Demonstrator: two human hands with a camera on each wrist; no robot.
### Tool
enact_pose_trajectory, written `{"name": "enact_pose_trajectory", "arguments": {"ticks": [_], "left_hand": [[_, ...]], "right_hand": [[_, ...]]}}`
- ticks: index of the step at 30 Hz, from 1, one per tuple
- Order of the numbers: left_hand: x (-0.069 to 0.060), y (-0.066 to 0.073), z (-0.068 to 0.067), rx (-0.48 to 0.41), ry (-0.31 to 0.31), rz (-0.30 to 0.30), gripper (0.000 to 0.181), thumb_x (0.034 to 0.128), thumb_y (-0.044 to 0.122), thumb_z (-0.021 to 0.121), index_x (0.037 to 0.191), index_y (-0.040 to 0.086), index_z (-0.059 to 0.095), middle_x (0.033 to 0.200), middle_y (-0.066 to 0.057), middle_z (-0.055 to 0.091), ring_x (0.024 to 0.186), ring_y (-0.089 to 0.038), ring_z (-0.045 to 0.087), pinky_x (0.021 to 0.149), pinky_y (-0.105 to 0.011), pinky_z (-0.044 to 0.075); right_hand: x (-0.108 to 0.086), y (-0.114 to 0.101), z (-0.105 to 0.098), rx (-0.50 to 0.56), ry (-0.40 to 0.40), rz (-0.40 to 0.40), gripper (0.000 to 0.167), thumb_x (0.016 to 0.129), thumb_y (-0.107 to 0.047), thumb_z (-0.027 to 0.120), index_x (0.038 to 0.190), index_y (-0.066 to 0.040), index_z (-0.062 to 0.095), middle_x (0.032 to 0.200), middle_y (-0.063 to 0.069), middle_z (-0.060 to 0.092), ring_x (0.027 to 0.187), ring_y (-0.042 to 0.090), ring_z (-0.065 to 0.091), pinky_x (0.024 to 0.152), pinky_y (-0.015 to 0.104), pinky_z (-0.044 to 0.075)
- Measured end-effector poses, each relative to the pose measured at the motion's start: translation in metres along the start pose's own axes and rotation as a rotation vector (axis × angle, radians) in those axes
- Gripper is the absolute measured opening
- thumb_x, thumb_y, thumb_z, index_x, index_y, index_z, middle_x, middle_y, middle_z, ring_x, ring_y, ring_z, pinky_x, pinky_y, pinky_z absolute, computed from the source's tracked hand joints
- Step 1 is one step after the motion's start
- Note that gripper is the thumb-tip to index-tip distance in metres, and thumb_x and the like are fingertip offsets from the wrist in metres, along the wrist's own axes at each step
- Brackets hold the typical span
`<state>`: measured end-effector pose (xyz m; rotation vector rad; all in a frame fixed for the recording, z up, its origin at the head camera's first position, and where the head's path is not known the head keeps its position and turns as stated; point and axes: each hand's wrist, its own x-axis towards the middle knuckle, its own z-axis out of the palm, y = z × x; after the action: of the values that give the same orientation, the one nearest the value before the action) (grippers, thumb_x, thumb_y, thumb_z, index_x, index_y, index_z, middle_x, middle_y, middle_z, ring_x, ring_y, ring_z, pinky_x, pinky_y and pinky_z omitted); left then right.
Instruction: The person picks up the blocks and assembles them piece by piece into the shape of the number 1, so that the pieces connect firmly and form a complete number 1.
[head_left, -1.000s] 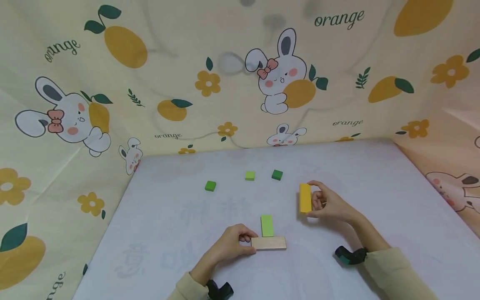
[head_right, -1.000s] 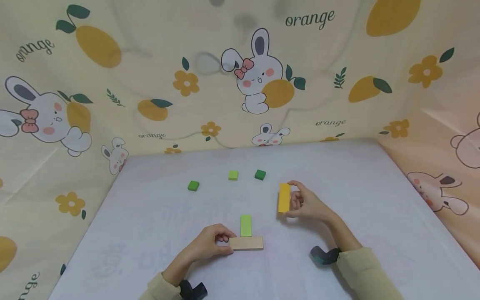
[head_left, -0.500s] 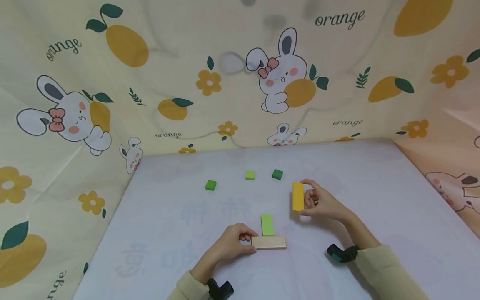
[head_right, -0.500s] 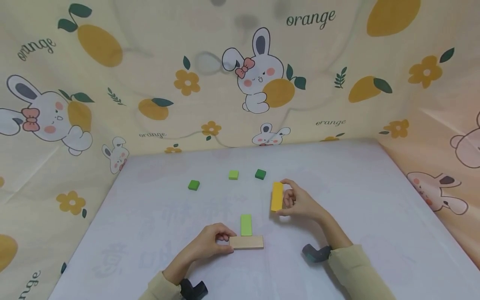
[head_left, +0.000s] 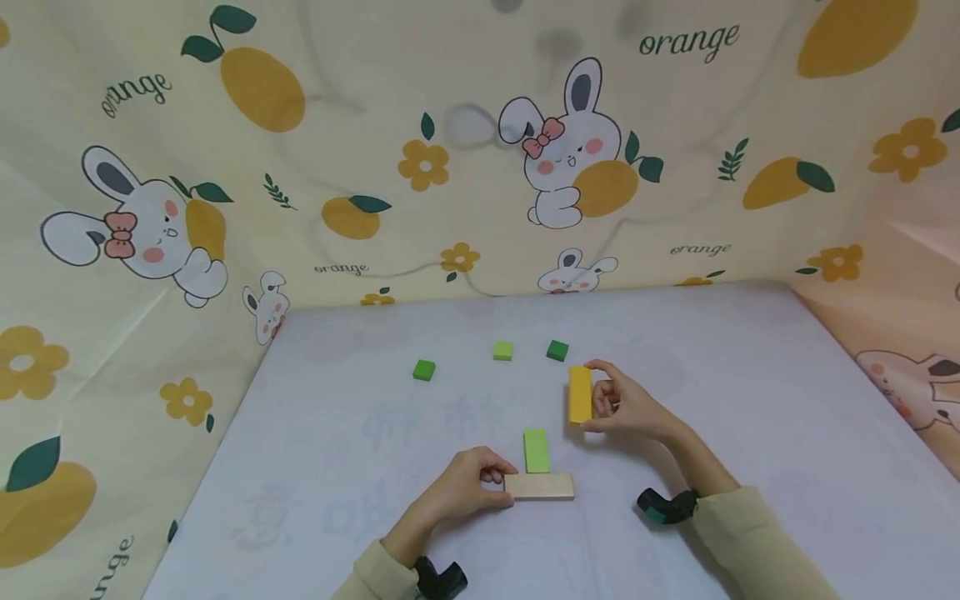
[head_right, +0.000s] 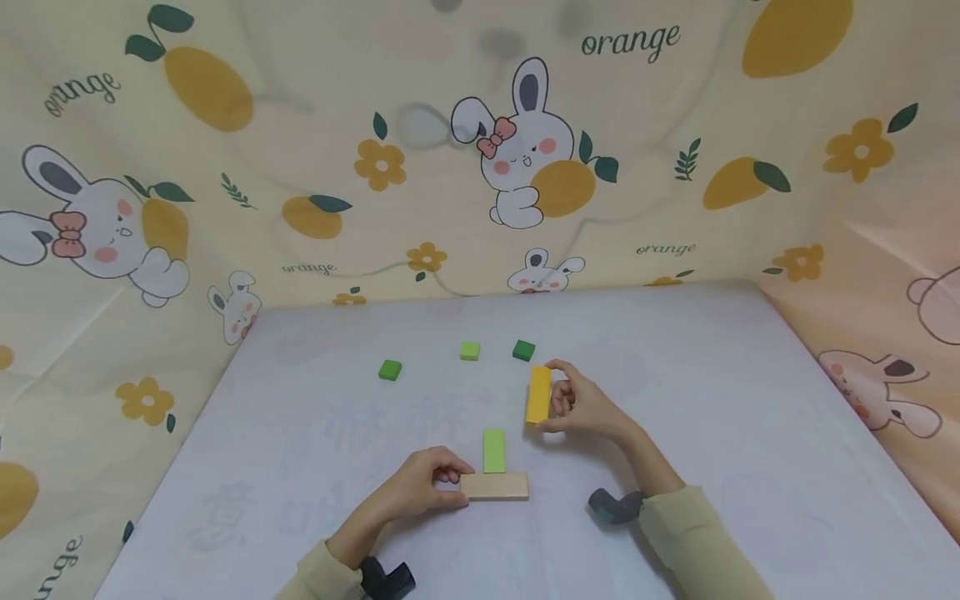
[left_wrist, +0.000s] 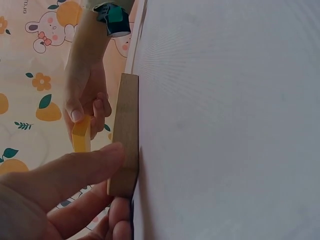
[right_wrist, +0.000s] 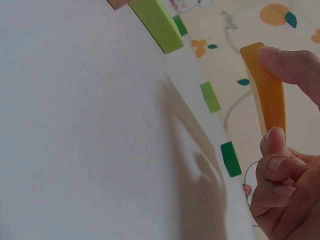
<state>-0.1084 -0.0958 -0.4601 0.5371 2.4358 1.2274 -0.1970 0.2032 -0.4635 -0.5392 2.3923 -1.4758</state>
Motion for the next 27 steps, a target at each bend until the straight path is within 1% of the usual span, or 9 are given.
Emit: {"name": "enact_pose_trajectory", "arguments": {"ticks": [3, 5, 6, 9, 11, 12, 13, 17, 27], "left_hand": [[0.001, -0.001, 0.0, -0.002, -0.004, 0.004, 0.029, 0.0746, 0.007, 0.08, 0.101, 0.001, 0.072, 0.088, -0.007, 0.062, 0.079, -0.005, 0.049, 0.072, -0.016, 0.042], [0.002, -0.004, 0.001, 0.006, 0.0, 0.033, 0.028, 0.0749, 0.008, 0.08, 0.101, 0.001, 0.072, 0.087, -0.004, 0.061, 0.078, -0.003, 0.048, 0.071, -0.015, 0.042], [0.002, -0.004, 0.001, 0.007, -0.002, 0.037, 0.028, 0.0748, 0.008, 0.08, 0.101, 0.001, 0.072, 0.086, -0.003, 0.061, 0.078, -0.003, 0.049, 0.071, -0.015, 0.043], [0.002, -0.003, 0.001, 0.004, -0.004, 0.035, 0.028, 0.0743, 0.007, 0.08, 0.1, 0.0, 0.072, 0.086, -0.004, 0.061, 0.078, -0.004, 0.049, 0.071, -0.016, 0.042], [0.001, -0.002, 0.001, 0.003, -0.004, 0.023, 0.028, 0.074, 0.007, 0.08, 0.1, 0.0, 0.072, 0.086, -0.005, 0.061, 0.078, -0.005, 0.049, 0.07, -0.016, 0.042], [0.001, 0.0, 0.0, -0.006, -0.011, -0.002, 0.029, 0.0739, 0.006, 0.08, 0.1, -0.001, 0.072, 0.087, -0.008, 0.062, 0.079, -0.007, 0.049, 0.071, -0.017, 0.041], [0.0, 0.001, 0.0, -0.009, -0.011, -0.009, 0.028, 0.0741, 0.006, 0.08, 0.1, 0.0, 0.072, 0.087, -0.008, 0.062, 0.078, -0.007, 0.048, 0.071, -0.016, 0.041], [0.001, 0.0, 0.0, -0.006, -0.017, -0.021, 0.028, 0.0752, 0.008, 0.08, 0.101, 0.001, 0.072, 0.087, -0.005, 0.061, 0.078, -0.006, 0.048, 0.07, -0.015, 0.04], [0.003, -0.003, 0.001, 0.001, -0.018, -0.032, 0.028, 0.0755, 0.009, 0.079, 0.102, 0.003, 0.072, 0.086, -0.002, 0.06, 0.078, -0.004, 0.047, 0.071, -0.015, 0.04]], "right_hand": [[0.004, -0.002, 0.004, 0.004, -0.012, -0.004, 0.09, 0.072, -0.01, 0.083, 0.141, 0.0, 0.027, 0.075, 0.005, 0.05, 0.063, 0.004, 0.046, 0.06, 0.018, 0.04], [0.006, -0.002, 0.006, 0.012, -0.018, -0.012, 0.089, 0.072, -0.01, 0.083, 0.141, 0.0, 0.027, 0.075, 0.004, 0.05, 0.062, 0.004, 0.045, 0.059, 0.018, 0.04], [0.007, -0.001, 0.007, 0.021, -0.024, -0.019, 0.089, 0.072, -0.009, 0.082, 0.141, 0.001, 0.027, 0.075, 0.004, 0.05, 0.062, 0.004, 0.045, 0.059, 0.018, 0.04], [0.011, 0.001, 0.011, 0.038, -0.037, -0.033, 0.088, 0.072, -0.008, 0.082, 0.14, 0.003, 0.027, 0.074, 0.005, 0.05, 0.062, 0.003, 0.045, 0.059, 0.017, 0.04], [0.014, 0.001, 0.013, 0.046, -0.049, -0.033, 0.089, 0.072, -0.009, 0.082, 0.141, 0.003, 0.026, 0.075, 0.005, 0.05, 0.063, 0.003, 0.046, 0.06, 0.017, 0.041], [0.015, 0.0, 0.015, 0.047, -0.053, -0.029, 0.089, 0.073, -0.009, 0.082, 0.141, 0.003, 0.025, 0.075, 0.006, 0.05, 0.063, 0.004, 0.046, 0.061, 0.017, 0.041], [0.016, -0.001, 0.016, 0.043, -0.054, -0.022, 0.09, 0.073, -0.01, 0.082, 0.141, 0.003, 0.025, 0.075, 0.006, 0.05, 0.063, 0.004, 0.046, 0.061, 0.017, 0.041], [0.021, -0.004, 0.023, 0.029, -0.055, 0.004, 0.092, 0.073, -0.013, 0.082, 0.144, 0.002, 0.025, 0.076, 0.004, 0.051, 0.064, 0.006, 0.046, 0.061, 0.017, 0.041], [0.033, -0.007, 0.034, 0.017, -0.068, 0.01, 0.092, 0.072, -0.014, 0.083, 0.144, -0.001, 0.027, 0.074, 0.006, 0.051, 0.063, 0.007, 0.044, 0.059, 0.018, 0.038]]}}
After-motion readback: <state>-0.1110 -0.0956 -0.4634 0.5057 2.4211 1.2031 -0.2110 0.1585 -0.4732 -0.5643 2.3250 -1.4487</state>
